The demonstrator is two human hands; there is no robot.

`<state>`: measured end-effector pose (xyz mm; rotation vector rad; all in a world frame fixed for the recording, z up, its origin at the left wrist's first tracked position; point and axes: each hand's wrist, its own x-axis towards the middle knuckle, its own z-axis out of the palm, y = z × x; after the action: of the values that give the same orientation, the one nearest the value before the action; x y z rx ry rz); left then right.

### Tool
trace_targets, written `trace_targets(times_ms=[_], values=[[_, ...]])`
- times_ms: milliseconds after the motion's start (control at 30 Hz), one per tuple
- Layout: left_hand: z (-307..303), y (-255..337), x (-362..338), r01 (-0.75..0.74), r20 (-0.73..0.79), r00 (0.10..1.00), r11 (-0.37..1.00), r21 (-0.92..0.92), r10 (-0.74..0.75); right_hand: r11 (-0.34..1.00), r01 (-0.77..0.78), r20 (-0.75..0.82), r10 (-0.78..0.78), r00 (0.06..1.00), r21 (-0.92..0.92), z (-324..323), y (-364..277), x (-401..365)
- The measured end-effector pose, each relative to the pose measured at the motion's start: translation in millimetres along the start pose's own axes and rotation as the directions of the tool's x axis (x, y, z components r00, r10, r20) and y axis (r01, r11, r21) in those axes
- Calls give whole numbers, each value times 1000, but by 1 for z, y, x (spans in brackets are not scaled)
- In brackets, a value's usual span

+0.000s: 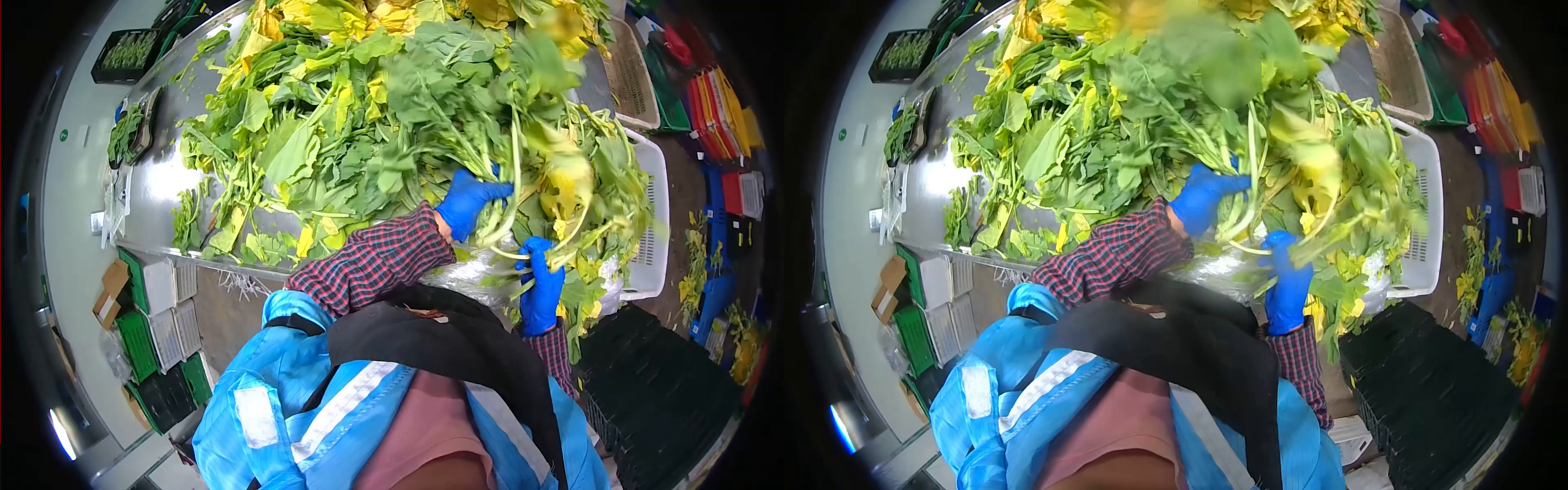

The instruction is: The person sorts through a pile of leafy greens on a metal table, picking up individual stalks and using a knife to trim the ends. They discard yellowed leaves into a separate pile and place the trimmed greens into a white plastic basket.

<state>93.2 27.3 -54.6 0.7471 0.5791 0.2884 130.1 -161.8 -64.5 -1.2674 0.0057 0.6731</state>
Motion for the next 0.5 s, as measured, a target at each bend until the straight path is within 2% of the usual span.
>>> trace_targets(times_ms=[67,100,167,200,233,300,333,400,467,500], values=[[9,-6,-10,-24,25,999,997,77,22,987,-98,-44,93,995,-130,8,-8,8],[18,-2,-20,-37,55,998,985,171,28,993,23,27,-20,999,-116,16,-10,17],[20,-15,-25,-29,46,999,973,230,19,942,-8,157,64,986,-334,29,-30,25],[20,-23,-25,-74,13,997,965,250,73,934,39,171,24,985,-354,36,-27,31],[16,-26,-23,-77,18,997,965,252,75,957,37,171,14,985,-289,40,-20,38],[7,-30,-19,-47,-5,999,986,159,48,980,-89,70,103,992,-176,40,-16,45],[5,-32,-18,-85,-3,996,990,109,86,981,-89,79,104,991,-174,43,-15,46],[5,-32,-15,-76,-32,996,996,43,78,989,-24,-24,28,999,147,51,-12,42],[7,-27,-16,-49,-75,996,988,-149,38,984,-10,-6,11,1000,178,51,-8,41],[6,-25,-17,-61,-82,995,987,-150,50,978,6,3,-7,1000,209,50,-6,39]])
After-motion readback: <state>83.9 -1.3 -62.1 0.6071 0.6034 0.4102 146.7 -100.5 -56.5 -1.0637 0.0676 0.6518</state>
